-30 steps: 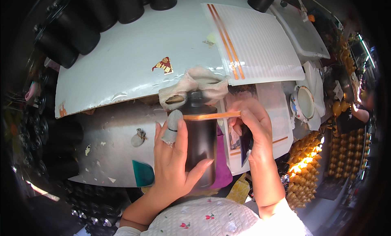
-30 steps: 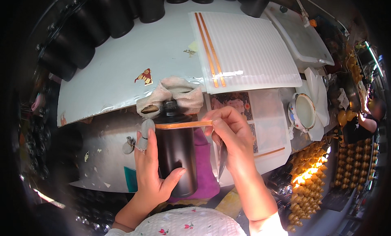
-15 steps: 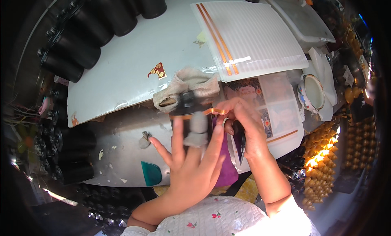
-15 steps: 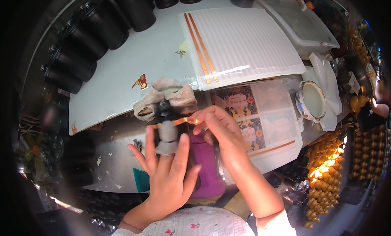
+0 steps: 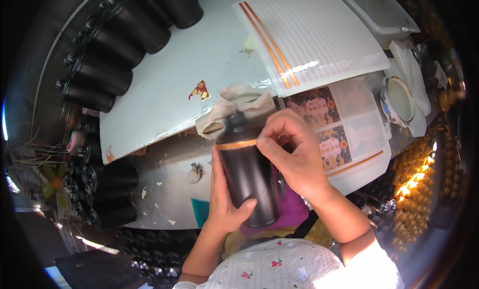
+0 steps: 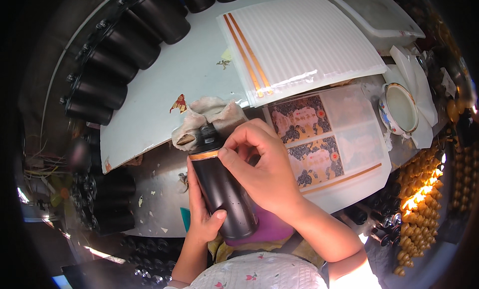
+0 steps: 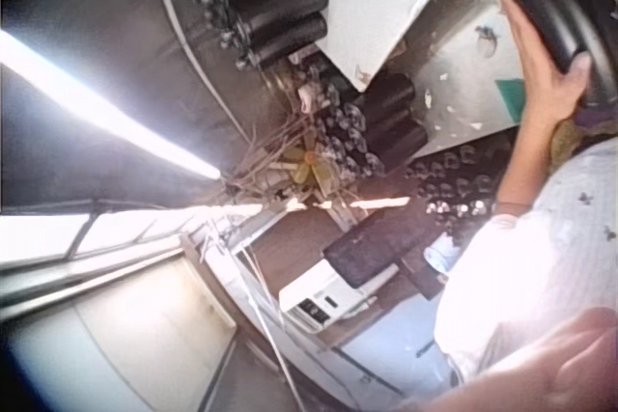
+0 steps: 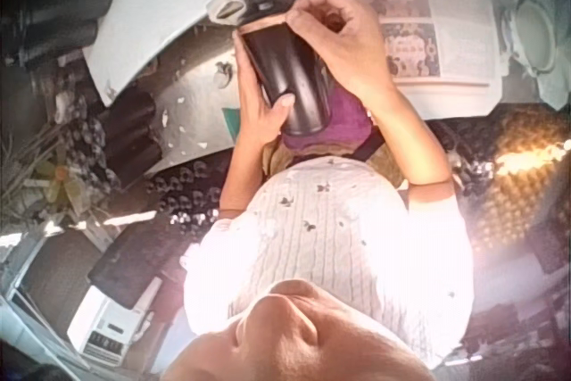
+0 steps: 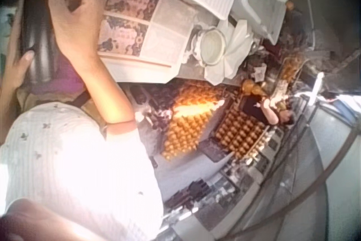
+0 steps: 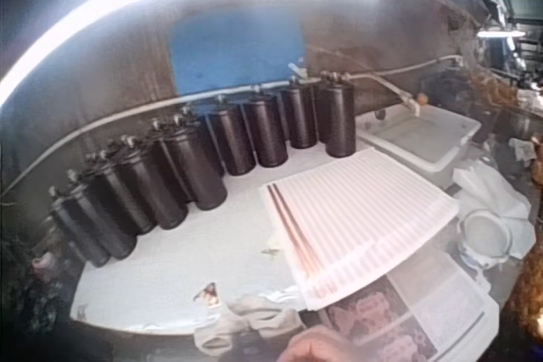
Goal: The person applies decorative paper labels and gold foil strips to cylindrical black containers. They smooth the labels with a blue plastic card and trim the edges with scissors. The finished containers are placed on a nearby rack.
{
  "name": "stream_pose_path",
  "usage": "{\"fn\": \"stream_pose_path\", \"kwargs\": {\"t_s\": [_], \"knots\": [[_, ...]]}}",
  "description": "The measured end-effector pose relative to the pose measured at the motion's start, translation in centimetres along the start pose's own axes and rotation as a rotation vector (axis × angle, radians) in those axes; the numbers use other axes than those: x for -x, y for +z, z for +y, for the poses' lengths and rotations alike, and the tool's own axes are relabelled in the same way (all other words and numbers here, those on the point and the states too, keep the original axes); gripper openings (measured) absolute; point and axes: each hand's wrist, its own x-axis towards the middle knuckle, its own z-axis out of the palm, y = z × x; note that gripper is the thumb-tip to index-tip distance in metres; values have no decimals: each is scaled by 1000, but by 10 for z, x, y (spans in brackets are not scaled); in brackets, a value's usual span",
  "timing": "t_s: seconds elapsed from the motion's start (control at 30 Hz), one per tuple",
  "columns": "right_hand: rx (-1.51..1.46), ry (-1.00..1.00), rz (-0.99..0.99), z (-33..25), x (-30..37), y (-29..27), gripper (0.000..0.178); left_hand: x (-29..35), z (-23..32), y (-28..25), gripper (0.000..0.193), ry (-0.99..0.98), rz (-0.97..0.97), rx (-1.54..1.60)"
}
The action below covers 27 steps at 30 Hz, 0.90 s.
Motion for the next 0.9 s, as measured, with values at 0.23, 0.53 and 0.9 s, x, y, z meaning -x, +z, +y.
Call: {"fn": "stream_pose_path", "kwargs": {"t_s": [0.23, 0.53, 0.9], "knots": [[30, -41, 38, -5, -1, 6, 9, 4, 0, 1, 118, 79, 77, -202], [-81, -8, 20, -11, -1, 5, 9, 1, 17, -1, 116, 103, 39, -432], [-81, 28, 62, 4, 3, -3, 8, 3, 35, 3, 97, 176, 39, -677]]}}
